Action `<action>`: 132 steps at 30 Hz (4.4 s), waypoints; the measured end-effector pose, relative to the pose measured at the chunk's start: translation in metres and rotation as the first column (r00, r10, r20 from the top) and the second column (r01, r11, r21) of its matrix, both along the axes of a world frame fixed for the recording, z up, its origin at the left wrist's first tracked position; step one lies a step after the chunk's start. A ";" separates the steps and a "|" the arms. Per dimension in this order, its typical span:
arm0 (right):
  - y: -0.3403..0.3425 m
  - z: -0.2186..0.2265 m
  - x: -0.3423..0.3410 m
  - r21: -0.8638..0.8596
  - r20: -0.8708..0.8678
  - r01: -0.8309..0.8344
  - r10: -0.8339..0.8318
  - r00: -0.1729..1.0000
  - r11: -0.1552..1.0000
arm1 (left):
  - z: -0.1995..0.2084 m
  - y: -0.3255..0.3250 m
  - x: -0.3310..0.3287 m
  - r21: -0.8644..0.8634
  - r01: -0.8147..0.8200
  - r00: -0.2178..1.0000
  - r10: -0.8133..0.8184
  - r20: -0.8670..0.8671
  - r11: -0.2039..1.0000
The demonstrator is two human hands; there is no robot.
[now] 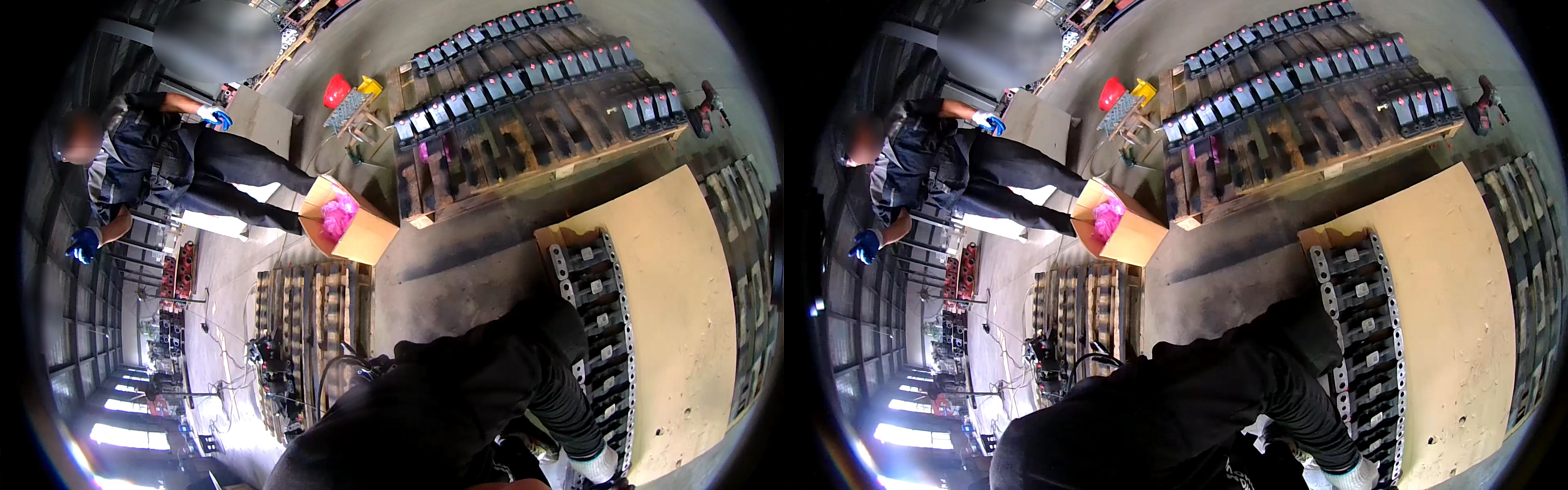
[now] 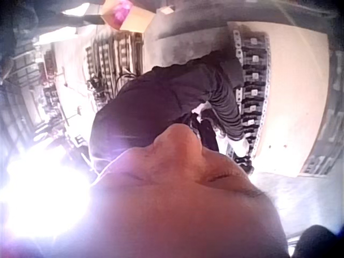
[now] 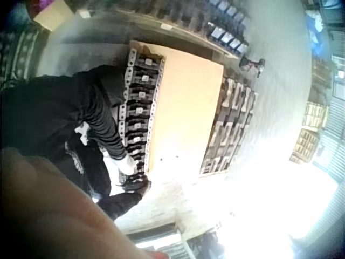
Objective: The person arranges black mechanical components on a wooden board and uses a power drill to fasten them. The person handles the parts and the tool with gloved hands in a workshop environment.
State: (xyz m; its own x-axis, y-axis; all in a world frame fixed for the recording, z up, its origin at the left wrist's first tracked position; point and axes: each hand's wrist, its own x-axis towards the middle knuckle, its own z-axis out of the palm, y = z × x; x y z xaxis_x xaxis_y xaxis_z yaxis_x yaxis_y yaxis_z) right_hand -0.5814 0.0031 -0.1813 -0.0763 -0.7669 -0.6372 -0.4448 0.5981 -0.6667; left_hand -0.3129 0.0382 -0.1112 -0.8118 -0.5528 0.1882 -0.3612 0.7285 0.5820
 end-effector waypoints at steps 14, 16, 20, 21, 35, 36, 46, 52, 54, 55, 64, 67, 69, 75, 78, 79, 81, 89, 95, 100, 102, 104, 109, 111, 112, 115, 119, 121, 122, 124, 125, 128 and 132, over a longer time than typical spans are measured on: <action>-0.019 -0.018 0.118 -0.158 0.073 -0.179 0.192 0.979 0.971 | 0.005 -0.044 0.037 0.595 -0.086 0.796 0.414 -0.441 0.799; -0.023 -0.015 0.133 -0.206 0.068 -0.187 0.205 0.976 0.961 | 0.007 -0.057 0.047 0.661 -0.054 0.741 0.474 -0.476 0.749; -0.019 0.000 0.158 -0.275 0.046 -0.203 0.224 0.974 0.940 | 0.017 -0.063 0.070 0.740 -0.001 0.623 0.579 -0.525 0.672; -0.017 0.004 0.164 -0.293 0.044 -0.206 0.228 0.973 0.934 | 0.020 -0.064 0.078 0.752 0.008 0.594 0.601 -0.534 0.659; 0.002 0.064 0.197 -0.561 -0.052 -0.190 0.195 0.979 0.806 | 0.016 -0.024 0.274 0.578 -0.771 0.087 0.943 -0.321 0.268; 0.004 0.068 0.196 -0.586 -0.054 -0.178 0.181 0.982 0.790 | 0.010 -0.029 0.277 0.585 -0.772 0.046 0.940 -0.338 0.248; 0.040 0.132 0.131 -0.937 -0.160 -0.162 0.030 0.987 0.310 | 0.019 0.001 0.302 0.531 -0.829 0.146 0.984 -0.098 0.176; 0.052 0.122 0.121 -0.754 0.202 0.206 -0.079 0.976 0.624 | -0.011 -0.004 0.320 -0.142 -0.869 0.476 0.879 0.019 0.474; 0.057 0.167 0.143 -0.787 0.173 0.304 -0.281 0.944 0.537 | -0.004 -0.003 0.328 0.479 -0.761 0.374 0.900 -0.226 0.437; 0.062 0.180 0.137 -0.812 0.168 0.346 -0.378 0.910 0.471 | 0.008 0.000 0.311 0.510 -0.750 0.275 0.900 -0.338 0.421; 0.092 0.183 0.073 -0.829 0.335 0.557 -0.762 0.555 0.041 | 0.033 0.005 0.311 0.618 -0.636 0.385 0.884 -0.265 0.463; 0.114 0.190 0.066 -0.891 0.271 0.453 -0.826 0.494 -0.022 | 0.046 0.009 0.307 0.643 -0.630 0.406 0.890 -0.206 0.436; 0.127 0.191 0.061 -0.905 0.194 0.424 -0.847 0.495 0.040 | 0.039 0.006 0.306 0.646 -0.598 0.391 0.876 -0.282 0.475; 0.150 0.180 0.051 -0.888 0.052 0.411 -0.843 0.535 0.206 | 0.039 -0.004 0.291 0.723 -0.508 0.463 0.856 -0.229 0.469; 0.151 0.160 0.033 -0.899 0.181 0.420 -0.765 0.618 0.127 | 0.041 -0.010 0.266 0.586 -0.560 0.588 0.779 -0.217 0.585; 0.148 0.146 0.017 -0.935 0.198 0.351 -0.741 0.642 0.054 | 0.037 -0.018 0.246 0.543 -0.549 0.626 0.743 -0.237 0.636; 0.134 0.134 0.016 -0.953 0.173 0.300 -0.724 0.668 0.049 | 0.027 -0.025 0.244 0.613 -0.534 0.630 0.757 -0.171 0.582; 0.116 0.174 0.068 -0.874 0.109 0.402 -0.697 0.709 0.272 | 0.045 -0.017 0.204 0.301 -0.609 0.741 0.662 -0.114 0.734; 0.120 0.188 0.081 -0.773 0.101 0.502 -0.706 0.701 0.388 | 0.047 -0.015 0.211 0.364 -0.590 0.728 0.670 -0.148 0.721; 0.121 0.184 0.084 -0.873 0.083 0.396 -0.714 0.696 0.285 | 0.050 -0.014 0.231 0.301 -0.664 0.676 0.721 -0.151 0.685; 0.122 0.169 0.070 -0.847 0.077 0.410 -0.684 0.725 0.339 | 0.046 -0.009 0.236 0.313 -0.678 0.654 0.740 -0.156 0.665; 0.125 0.176 0.074 -0.876 0.020 0.354 -0.707 0.706 0.328 | 0.051 -0.010 0.232 0.307 -0.689 0.631 0.752 -0.191 0.657; 0.122 0.175 0.070 -0.901 0.028 0.329 -0.719 0.694 0.283 | 0.053 -0.004 0.227 0.346 -0.689 0.621 0.765 -0.171 0.637; 0.122 0.174 0.061 -0.893 0.025 0.337 -0.715 0.699 0.297 | 0.061 -0.005 0.226 0.371 -0.661 0.649 0.745 -0.152 0.652; 0.120 0.179 0.066 -0.905 0.009 0.315 -0.728 0.685 0.285 | 0.047 -0.011 0.231 0.368 -0.678 0.622 0.764 -0.172 0.636; 0.119 0.193 0.078 -0.892 0.058 0.361 -0.721 0.691 0.274 | 0.049 -0.006 0.240 0.290 -0.711 0.642 0.760 -0.107 0.641; 0.123 0.176 0.049 -0.884 0.140 0.414 -0.724 0.676 0.215 | 0.053 -0.008 0.238 0.411 -0.632 0.680 0.724 -0.111 0.657; 0.130 0.179 0.041 -0.867 0.150 0.456 -0.766 0.625 0.202 | 0.061 -0.006 0.231 0.404 -0.637 0.691 0.719 -0.080 0.657; 0.133 0.180 0.039 -0.856 0.158 0.479 -0.784 0.601 0.195 | 0.063 -0.005 0.229 0.396 -0.644 0.693 0.718 -0.062 0.655; 0.134 0.163 0.016 -0.876 0.132 0.453 -0.822 0.554 0.164 | 0.060 -0.008 0.227 0.403 -0.632 0.699 0.712 -0.074 0.662; 0.136 0.158 0.011 -0.885 0.116 0.440 -0.840 0.530 0.155 | 0.057 -0.010 0.229 0.408 -0.628 0.700 0.710 -0.076 0.662; 0.139 0.157 0.013 -0.835 0.175 0.528 -0.835 0.521 0.154 | 0.052 -0.010 0.229 0.408 -0.610 0.717 0.693 -0.081 0.679; 0.143 0.159 0.012 -0.837 0.087 0.490 -0.824 0.559 0.244 | 0.053 -0.011 0.223 0.434 -0.593 0.728 0.682 -0.073 0.679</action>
State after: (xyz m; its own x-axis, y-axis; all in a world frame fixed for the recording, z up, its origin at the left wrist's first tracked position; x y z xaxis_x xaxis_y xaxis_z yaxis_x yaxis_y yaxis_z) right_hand -0.5693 0.1462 -0.0227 -0.8445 -0.4497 0.2909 -0.4014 0.1718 -0.8996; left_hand -0.0902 0.0270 -0.0577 -0.1981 -0.9801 -0.0117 -0.4937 0.0895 0.8650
